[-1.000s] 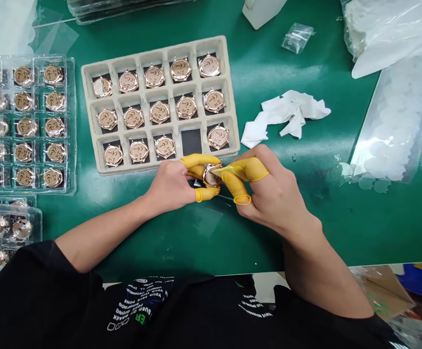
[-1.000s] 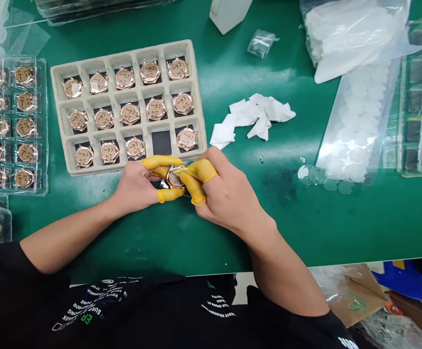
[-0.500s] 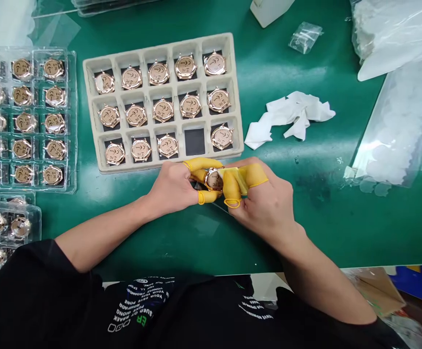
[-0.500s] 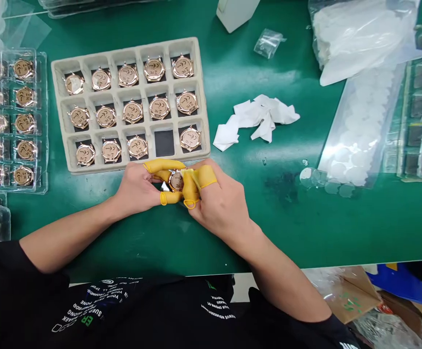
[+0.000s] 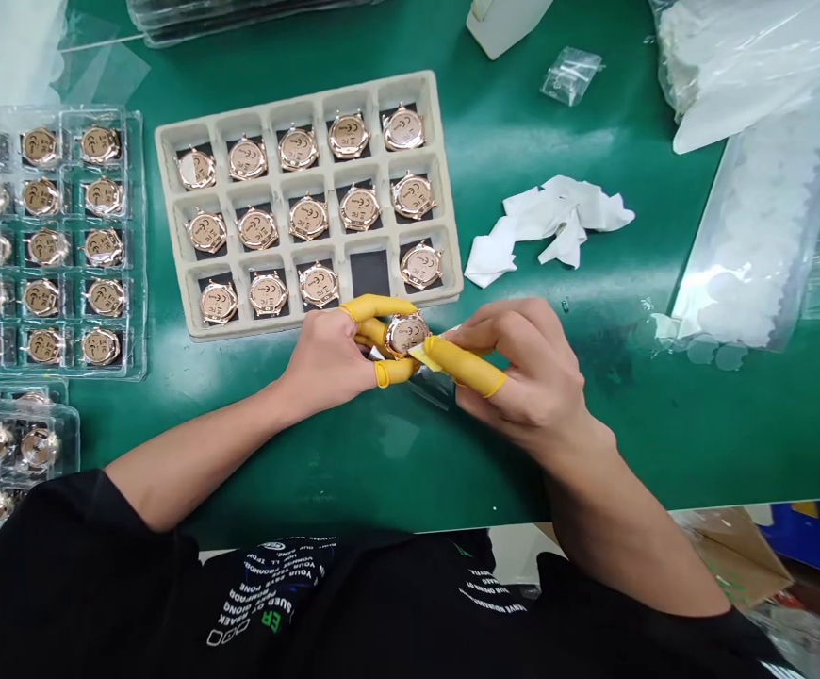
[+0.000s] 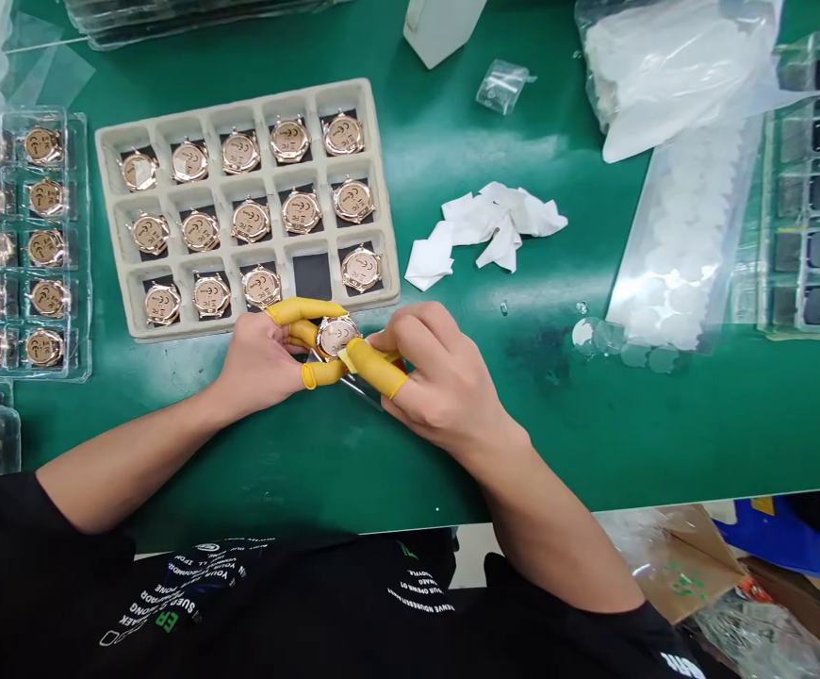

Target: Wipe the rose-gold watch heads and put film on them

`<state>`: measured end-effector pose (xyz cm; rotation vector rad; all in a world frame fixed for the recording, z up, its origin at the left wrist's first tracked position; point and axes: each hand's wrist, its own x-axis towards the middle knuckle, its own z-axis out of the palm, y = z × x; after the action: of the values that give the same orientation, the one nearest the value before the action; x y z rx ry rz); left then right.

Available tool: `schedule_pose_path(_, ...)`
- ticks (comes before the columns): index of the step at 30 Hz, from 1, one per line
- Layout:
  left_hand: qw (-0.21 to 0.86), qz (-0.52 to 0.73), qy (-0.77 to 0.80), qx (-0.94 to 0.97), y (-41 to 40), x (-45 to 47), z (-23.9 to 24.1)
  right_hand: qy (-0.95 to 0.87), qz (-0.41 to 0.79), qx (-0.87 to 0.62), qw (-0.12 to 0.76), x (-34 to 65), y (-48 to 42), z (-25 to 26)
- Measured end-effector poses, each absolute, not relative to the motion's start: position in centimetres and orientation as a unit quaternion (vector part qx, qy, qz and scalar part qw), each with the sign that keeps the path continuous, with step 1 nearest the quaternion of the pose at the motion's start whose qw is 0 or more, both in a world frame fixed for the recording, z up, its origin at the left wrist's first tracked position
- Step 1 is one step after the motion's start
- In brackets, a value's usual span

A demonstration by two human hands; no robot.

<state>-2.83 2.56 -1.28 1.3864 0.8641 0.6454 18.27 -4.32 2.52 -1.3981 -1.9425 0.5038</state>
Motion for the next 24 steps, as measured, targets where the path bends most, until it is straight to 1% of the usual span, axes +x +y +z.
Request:
schedule_pose_path(3, 0.632, 0.283, 0.377, 0.615, 2.5, -2.9, -1.4, -0.758, 0.204, -0.519, 0.337, 18.6, -3.9, 2.8)
schedule_pose_path(6, 0.642, 0.281, 0.375, 0.607, 2.6, -2.7, -1.1, -0.772, 0.22, -0.496, 0.331, 21.1, -3.9, 3.6)
schedule_pose_path(8, 0.643, 0.279, 0.38, 0.603, 2.7, -2.7, -0.9, -0.764, 0.232, -0.524, 0.297, 23.1, -4.0, 4.1)
schedule_pose_path(10, 0.63, 0.278, 0.377, 0.619, 2.8, -2.7, -0.7, -0.733, 0.181, -0.595, 0.277, 24.1, -4.1, 4.2)
schedule_pose_path(12, 0.612, 0.28, 0.362, 0.645, 2.8, -2.7, -0.6, -0.692, 0.146, -0.635, 0.311, 23.6, -4.2, 3.8)
schedule_pose_path(13, 0.605, 0.283, 0.351, 0.656, 2.8, -2.8, -0.6, -0.675, 0.166, -0.635, 0.336, 22.8, -4.2, 3.4)
schedule_pose_path(14, 0.599, 0.287, 0.341, 0.665, 2.8, -2.8, -0.7, -0.663, 0.211, -0.623, 0.357, 21.8, -4.2, 3.1)
schedule_pose_path(16, 0.589, 0.296, 0.324, 0.678, 2.6, -2.8, -0.8, -0.651, 0.297, -0.589, 0.375, 19.7, -4.0, 2.5)
schedule_pose_path(18, 0.593, 0.301, 0.32, 0.674, 2.4, -2.7, -1.0, -0.631, 0.332, -0.582, 0.392, 18.3, -3.5, 2.2)
schedule_pose_path(22, 0.621, 0.271, 0.352, 0.646, 2.2, -2.6, -1.0, -0.553, 0.326, -0.596, 0.482, 17.4, -0.4, 2.2)
schedule_pose_path(24, 0.627, 0.257, 0.352, 0.646, 2.2, -2.6, -0.9, -0.529, 0.315, -0.611, 0.498, 17.1, 1.7, 1.9)
